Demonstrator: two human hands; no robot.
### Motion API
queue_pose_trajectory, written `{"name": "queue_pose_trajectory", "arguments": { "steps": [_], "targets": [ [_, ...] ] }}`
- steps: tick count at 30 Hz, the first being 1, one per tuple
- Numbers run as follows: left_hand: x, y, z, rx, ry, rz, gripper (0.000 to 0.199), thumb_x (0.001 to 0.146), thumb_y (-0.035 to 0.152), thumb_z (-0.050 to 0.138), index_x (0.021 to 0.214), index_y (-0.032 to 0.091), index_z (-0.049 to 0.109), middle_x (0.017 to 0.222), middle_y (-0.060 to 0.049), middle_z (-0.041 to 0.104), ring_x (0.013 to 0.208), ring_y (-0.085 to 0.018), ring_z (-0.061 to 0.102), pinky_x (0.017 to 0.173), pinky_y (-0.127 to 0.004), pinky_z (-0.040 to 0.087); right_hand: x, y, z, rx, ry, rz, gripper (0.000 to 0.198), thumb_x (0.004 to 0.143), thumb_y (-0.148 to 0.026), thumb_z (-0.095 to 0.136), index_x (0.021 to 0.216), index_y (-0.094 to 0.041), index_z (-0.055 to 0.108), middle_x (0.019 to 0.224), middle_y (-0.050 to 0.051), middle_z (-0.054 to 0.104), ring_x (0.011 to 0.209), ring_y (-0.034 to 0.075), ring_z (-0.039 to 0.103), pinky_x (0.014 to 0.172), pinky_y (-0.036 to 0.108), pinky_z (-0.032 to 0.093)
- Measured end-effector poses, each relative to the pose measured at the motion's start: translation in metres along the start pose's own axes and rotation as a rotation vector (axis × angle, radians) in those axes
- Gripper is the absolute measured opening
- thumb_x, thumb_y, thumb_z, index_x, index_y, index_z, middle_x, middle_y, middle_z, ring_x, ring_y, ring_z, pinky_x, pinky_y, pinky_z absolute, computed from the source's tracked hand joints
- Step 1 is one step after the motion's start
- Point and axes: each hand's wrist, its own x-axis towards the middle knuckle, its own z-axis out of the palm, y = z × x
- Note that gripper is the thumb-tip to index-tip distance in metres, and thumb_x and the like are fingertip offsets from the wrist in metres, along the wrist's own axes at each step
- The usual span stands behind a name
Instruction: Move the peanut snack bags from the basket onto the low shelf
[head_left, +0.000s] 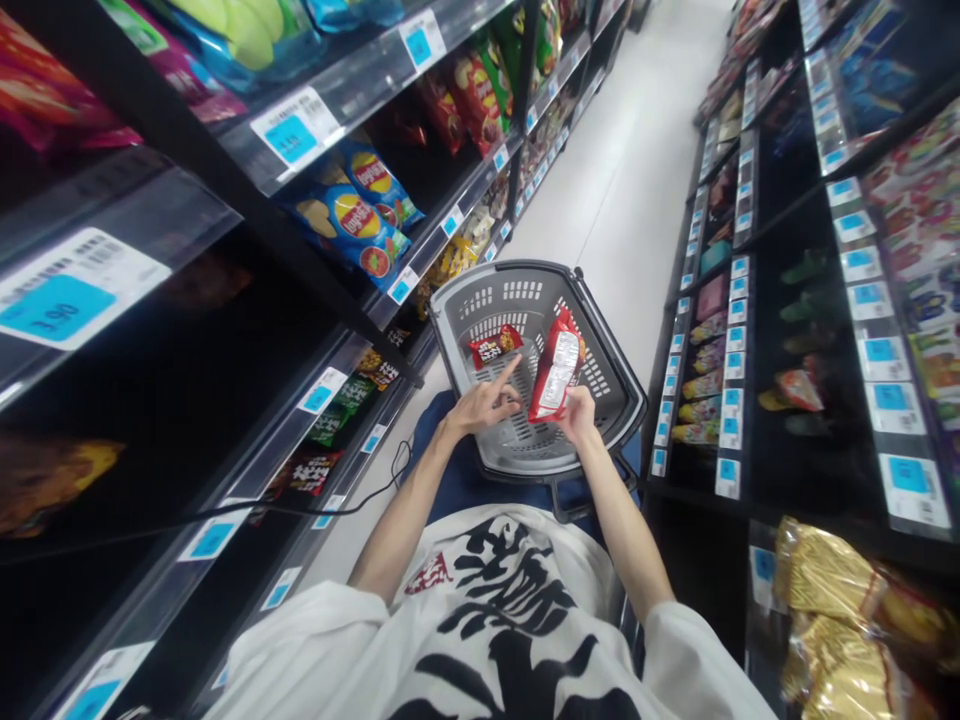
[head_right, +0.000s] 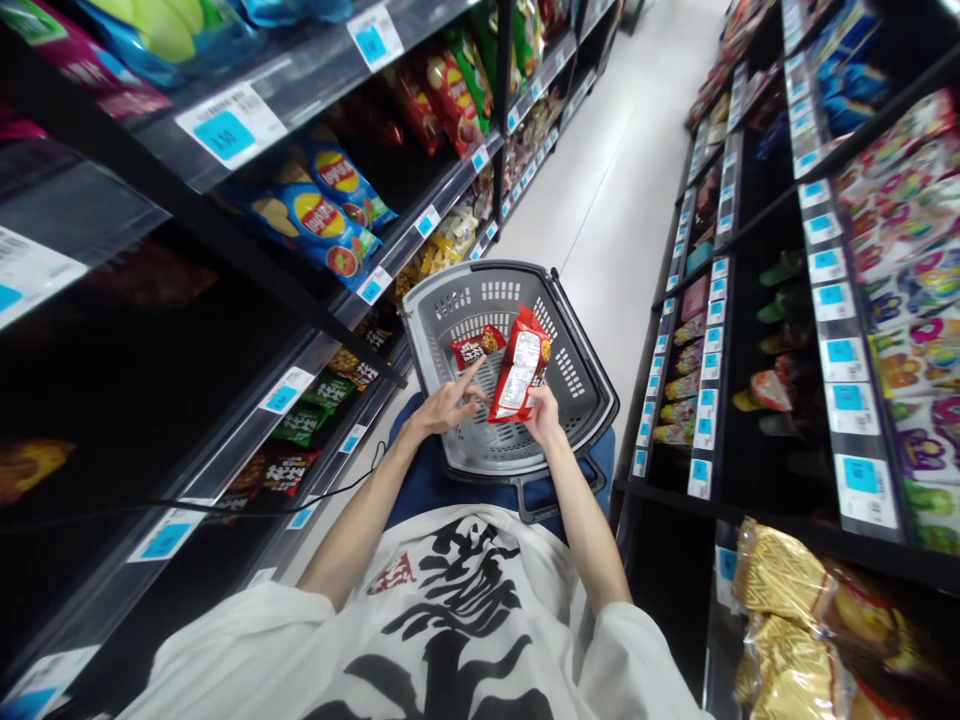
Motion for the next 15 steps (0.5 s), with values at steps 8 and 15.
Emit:
{"name": "queue_pose_trajectory", "arguments": {
  "steps": [8,15],
  "targets": [
    [0.0001,0.0046,-0.0010,0.036,0.003,-0.028,0.094,0.098,0.064,0.045,0.165,0.014,0.002,0.107,-0.008,0.074,0.077,-0.019,0.065,0.080,-0.030,0.046,-0.0004,-0.0016,0.0031,-0.005,-0.001,0.012,0.055,0.055,-0.040,0.060,0.106,-0.019,0.064,0.098,0.007,0.076,0.109,0.035,0.069,0.090,0.049,0.061],
    [0.0000,0.0025,-0.0010,0.023,-0.007,-0.030,0.093,0.098,0.061,0.046,0.165,0.014,0.001,0.106,-0.007,0.074,0.077,-0.018,0.065,0.079,-0.029,0.046,-0.0004,-0.0013,0.0020,-0.010,-0.009,0.023,0.050,0.055,-0.040,0.060,0.100,-0.019,0.063,0.098,0.007,0.075,0.114,0.036,0.068,0.093,0.050,0.061]
  ]
}}
